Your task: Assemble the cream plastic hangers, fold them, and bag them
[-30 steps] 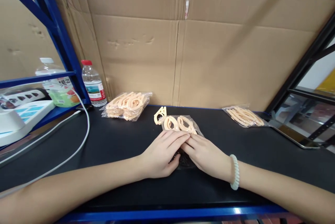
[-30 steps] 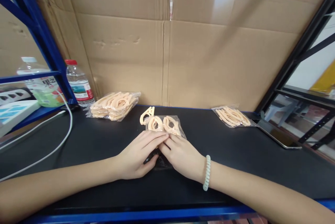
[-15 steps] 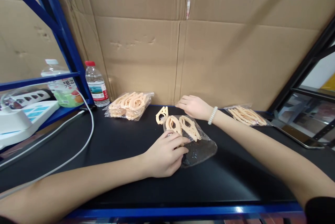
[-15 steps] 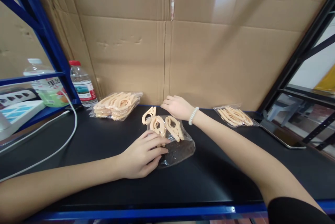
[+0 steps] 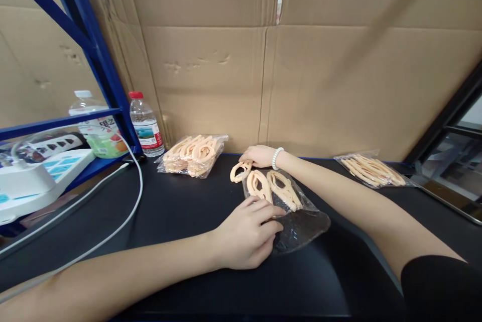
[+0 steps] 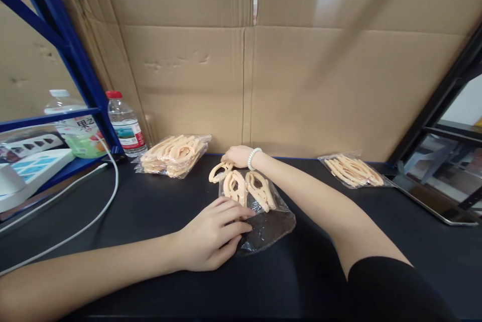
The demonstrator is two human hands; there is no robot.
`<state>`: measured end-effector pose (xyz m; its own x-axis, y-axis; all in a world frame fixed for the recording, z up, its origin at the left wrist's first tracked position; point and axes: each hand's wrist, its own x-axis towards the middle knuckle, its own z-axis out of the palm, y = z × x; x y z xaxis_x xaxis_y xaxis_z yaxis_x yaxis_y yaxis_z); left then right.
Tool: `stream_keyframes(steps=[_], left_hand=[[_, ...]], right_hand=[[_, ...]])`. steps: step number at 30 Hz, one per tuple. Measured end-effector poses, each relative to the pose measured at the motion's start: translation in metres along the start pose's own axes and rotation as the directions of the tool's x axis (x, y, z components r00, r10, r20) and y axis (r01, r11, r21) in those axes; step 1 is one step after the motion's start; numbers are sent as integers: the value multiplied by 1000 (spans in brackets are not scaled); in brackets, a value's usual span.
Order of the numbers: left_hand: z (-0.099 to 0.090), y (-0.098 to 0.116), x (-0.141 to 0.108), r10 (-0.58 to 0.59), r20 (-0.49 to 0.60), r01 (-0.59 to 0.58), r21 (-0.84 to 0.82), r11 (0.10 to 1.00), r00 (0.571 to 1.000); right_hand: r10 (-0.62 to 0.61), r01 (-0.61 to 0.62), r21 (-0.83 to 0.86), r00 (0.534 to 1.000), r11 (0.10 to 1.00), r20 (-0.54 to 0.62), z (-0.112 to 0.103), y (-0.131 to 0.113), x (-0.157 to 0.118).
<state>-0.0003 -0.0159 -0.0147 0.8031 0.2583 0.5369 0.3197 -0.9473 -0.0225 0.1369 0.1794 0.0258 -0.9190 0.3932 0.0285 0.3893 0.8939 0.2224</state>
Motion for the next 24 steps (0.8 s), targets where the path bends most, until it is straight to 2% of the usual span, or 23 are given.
stream_keyframes(steps=[5, 8, 13, 14, 15, 16, 19, 22, 24], left_hand=[[0, -1, -1, 0, 2, 0, -15, 1000, 1000], [1, -2, -2, -2, 0, 2, -17, 1000, 1000], [1, -2, -2, -17, -2, 17, -22, 1000, 1000], [0, -1, -2, -19, -2, 19, -21, 1000, 1000], [0, -1, -1, -21, -3, 21, -19, 1000, 1000], [-1, -1, -1, -24, -4, 24, -19, 1000, 1000], [-2, 0, 0, -31, -2, 31, -25, 999, 1000], [-2, 1, 2, -39, -14, 38, -35, 999, 999], [-2, 1, 2, -45, -34, 43, -41, 998, 998]], right_hand=[[71, -58, 103, 988, 993, -135, 0, 3, -35], [164, -117, 170, 940, 978, -300, -5, -5, -69], [361, -240, 282, 756, 929, -546, -30, -39, -132], [405, -263, 316, 707, 911, -580, -37, -48, -145], [471, -267, 397, 624, 878, -623, -44, -59, -157], [516, -265, 452, 569, 852, -640, -50, -71, -169], [525, -278, 445, 458, 851, -718, -68, -109, -200], [470, -345, 334, 474, 877, -745, -77, -149, -223], [407, -348, 241, 557, 906, -724, -79, -172, -235]])
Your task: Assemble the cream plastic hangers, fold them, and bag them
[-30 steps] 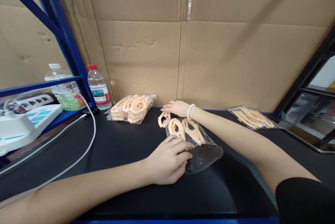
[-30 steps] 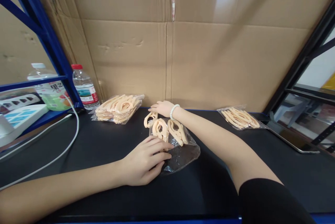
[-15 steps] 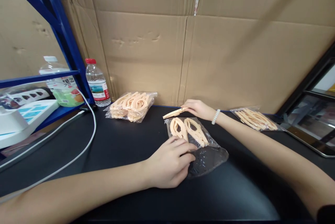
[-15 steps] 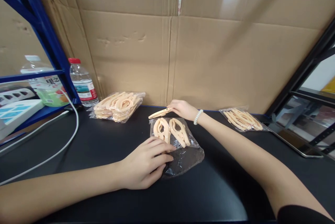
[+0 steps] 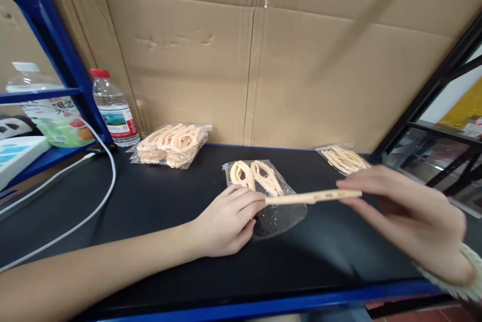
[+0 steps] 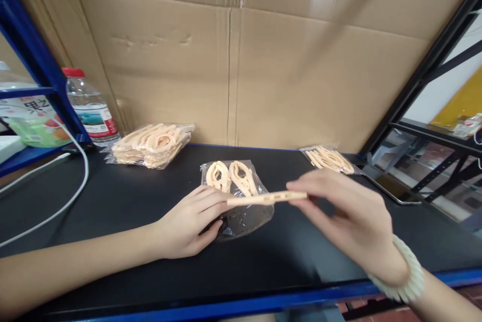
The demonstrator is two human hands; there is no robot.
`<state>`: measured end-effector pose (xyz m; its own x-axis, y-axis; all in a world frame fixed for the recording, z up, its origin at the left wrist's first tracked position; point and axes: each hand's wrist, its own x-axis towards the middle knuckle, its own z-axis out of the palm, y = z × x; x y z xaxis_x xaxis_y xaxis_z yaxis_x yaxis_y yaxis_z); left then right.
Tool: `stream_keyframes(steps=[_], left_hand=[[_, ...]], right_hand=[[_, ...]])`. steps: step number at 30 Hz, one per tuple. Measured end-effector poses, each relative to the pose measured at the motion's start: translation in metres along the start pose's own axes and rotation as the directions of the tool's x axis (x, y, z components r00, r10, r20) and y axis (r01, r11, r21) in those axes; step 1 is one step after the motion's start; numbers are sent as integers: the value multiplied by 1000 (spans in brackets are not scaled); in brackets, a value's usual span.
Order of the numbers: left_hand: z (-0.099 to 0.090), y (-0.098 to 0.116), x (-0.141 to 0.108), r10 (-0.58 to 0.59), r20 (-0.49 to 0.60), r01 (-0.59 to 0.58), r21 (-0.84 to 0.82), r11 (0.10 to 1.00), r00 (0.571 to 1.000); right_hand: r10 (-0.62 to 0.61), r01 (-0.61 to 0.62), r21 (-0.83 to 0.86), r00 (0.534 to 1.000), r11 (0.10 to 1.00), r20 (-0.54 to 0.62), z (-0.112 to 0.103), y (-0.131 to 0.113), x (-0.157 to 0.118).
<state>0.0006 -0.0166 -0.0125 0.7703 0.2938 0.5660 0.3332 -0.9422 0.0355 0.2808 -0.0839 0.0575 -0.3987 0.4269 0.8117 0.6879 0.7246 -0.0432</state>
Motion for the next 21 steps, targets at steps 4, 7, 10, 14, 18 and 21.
stream_keyframes(steps=[4, 7, 10, 14, 18, 21], left_hand=[[1, 0, -1, -31, -27, 32, 23, 999, 999], [2, 0, -1, -48, -37, 50, 50, 997, 998], [2, 1, -1, -57, -53, 61, 74, 995, 997], [1, 2, -1, -43, -68, 50, 105, 993, 997], [0, 2, -1, -21, -71, 29, 122, 992, 997], [-1, 3, -1, -53, -69, 61, 115, 992, 996]], right_hand=[[-151, 162, -68, 979, 984, 136, -8, -22, -23], [-269, 288, -53, 936, 956, 229, 3, -26, -25], [-395, 440, -170, 885, 881, 245, 29, -22, -13], [-478, 550, -301, 832, 779, 281, 73, -11, 5], [-498, 566, -336, 824, 753, 270, 96, -3, 11], [-473, 543, -337, 838, 769, 272, 92, -5, 6]])
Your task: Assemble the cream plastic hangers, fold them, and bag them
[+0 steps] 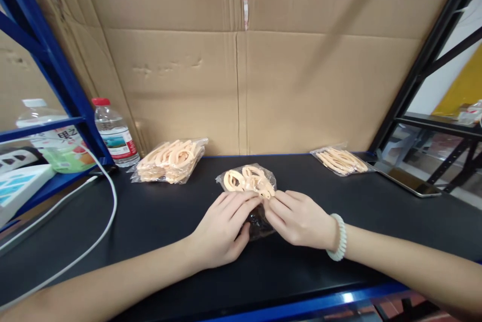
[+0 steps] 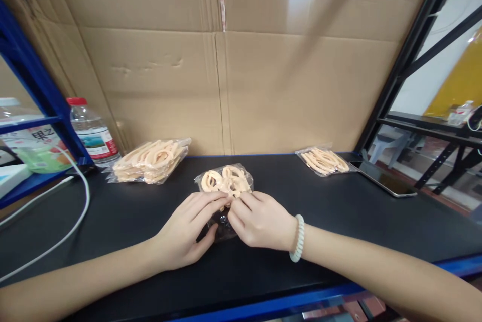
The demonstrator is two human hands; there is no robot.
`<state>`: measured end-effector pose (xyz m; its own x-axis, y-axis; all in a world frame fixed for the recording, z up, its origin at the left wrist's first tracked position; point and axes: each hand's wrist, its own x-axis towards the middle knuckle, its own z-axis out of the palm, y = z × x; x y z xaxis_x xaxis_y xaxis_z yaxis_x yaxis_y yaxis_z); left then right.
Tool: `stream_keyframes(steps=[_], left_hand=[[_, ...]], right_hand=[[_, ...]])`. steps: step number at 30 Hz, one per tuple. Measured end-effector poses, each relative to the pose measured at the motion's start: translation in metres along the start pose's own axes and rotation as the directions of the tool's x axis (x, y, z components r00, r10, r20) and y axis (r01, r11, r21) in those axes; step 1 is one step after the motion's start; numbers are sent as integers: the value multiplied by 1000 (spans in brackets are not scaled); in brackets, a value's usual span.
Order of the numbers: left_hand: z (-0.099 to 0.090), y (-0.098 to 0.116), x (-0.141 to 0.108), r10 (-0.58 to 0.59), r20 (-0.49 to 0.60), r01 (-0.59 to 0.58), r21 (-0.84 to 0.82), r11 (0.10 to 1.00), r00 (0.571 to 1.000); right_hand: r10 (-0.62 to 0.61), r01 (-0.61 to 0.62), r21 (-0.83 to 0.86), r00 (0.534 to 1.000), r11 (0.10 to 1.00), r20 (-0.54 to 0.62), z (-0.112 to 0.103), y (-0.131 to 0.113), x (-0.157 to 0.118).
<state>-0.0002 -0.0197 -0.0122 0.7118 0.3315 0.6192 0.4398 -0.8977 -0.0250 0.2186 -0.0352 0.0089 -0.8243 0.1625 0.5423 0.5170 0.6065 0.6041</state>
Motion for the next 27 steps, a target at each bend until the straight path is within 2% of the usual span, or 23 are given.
stream_keyframes(steps=[6, 9, 12, 17, 23, 27], left_hand=[[1, -2, 0, -63, -15, 63, 23, 998, 998], [3, -3, 0, -75, -17, 75, 35, 997, 997], [4, -3, 0, -96, -4, 96, 49, 994, 995], [3, -2, 2, -78, 18, 77, 59, 995, 997], [5, -3, 0, -58, -3, 58, 80, 995, 998], [4, -4, -2, -51, 47, 48, 64, 997, 998]], right_hand=[[36, -39, 48, 998, 998, 51, -31, -18, -9], [29, -31, 51, 999, 998, 46, -34, -23, -9], [36, -37, 17, 999, 999, 33, -24, -18, -7], [88, -85, -56, 994, 995, 57, 7, 1, -2], [24, -17, -118, 998, 993, 58, 41, 17, 4], [138, -112, -174, 980, 978, 143, 45, 25, 2]])
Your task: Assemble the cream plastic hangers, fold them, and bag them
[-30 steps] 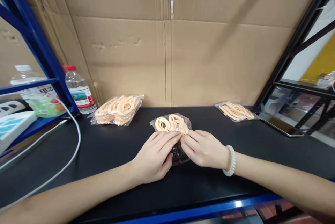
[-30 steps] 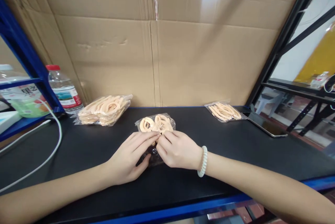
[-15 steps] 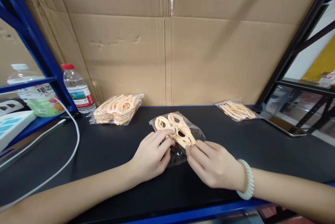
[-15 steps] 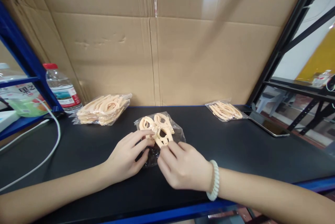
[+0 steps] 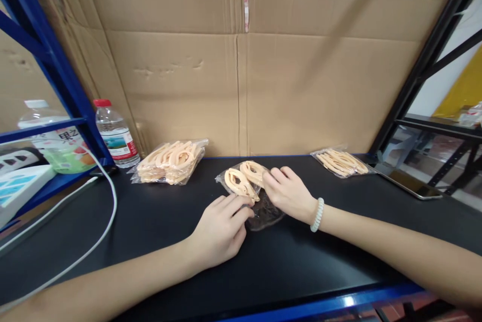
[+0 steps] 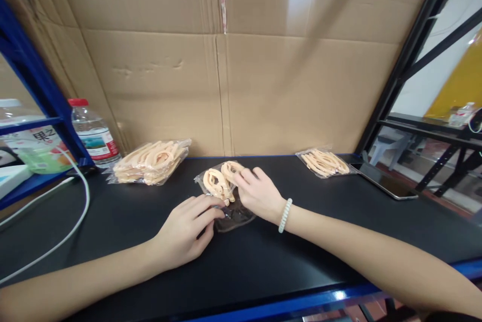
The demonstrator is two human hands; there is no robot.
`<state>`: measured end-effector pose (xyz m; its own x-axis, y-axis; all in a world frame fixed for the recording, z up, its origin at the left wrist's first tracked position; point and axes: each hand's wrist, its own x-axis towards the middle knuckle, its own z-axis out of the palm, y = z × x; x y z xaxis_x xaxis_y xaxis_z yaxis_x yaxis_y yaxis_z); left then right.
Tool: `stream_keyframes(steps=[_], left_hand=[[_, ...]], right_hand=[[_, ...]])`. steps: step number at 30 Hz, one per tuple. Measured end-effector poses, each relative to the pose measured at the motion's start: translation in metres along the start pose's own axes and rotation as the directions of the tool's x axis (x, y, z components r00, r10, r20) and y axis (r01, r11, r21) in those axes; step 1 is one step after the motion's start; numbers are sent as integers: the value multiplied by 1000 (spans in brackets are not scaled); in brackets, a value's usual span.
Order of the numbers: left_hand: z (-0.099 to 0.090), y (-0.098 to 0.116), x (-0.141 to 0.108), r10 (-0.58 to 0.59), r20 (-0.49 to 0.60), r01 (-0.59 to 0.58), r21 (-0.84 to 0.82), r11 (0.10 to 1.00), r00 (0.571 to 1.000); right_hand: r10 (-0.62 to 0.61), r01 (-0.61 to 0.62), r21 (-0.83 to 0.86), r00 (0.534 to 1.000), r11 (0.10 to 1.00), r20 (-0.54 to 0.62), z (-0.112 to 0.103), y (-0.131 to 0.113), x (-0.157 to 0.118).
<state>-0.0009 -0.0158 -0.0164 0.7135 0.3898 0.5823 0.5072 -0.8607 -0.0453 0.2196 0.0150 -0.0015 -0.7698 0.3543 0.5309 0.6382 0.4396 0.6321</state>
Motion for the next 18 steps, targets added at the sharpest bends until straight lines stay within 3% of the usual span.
stream_keyframes(steps=[5, 9, 14, 18], left_hand=[[-3, 2, 1, 46, 8, -46, -19, 999, 999], [-3, 2, 2, 106, 1, -106, -1, 994, 994], [-2, 0, 6, 104, 15, -104, 33, 994, 994], [-7, -6, 7, 151, 24, -152, 60, 987, 988]], right_hand=[[61, -64, 49, 996, 997, 63, -7, 23, -9], [84, -110, 311, 992, 944, 95, -11, 51, -20], [15, -79, 417, 988, 906, 155, -2, 75, -41], [39, -130, 541, 984, 831, 176, 9, 77, -52]])
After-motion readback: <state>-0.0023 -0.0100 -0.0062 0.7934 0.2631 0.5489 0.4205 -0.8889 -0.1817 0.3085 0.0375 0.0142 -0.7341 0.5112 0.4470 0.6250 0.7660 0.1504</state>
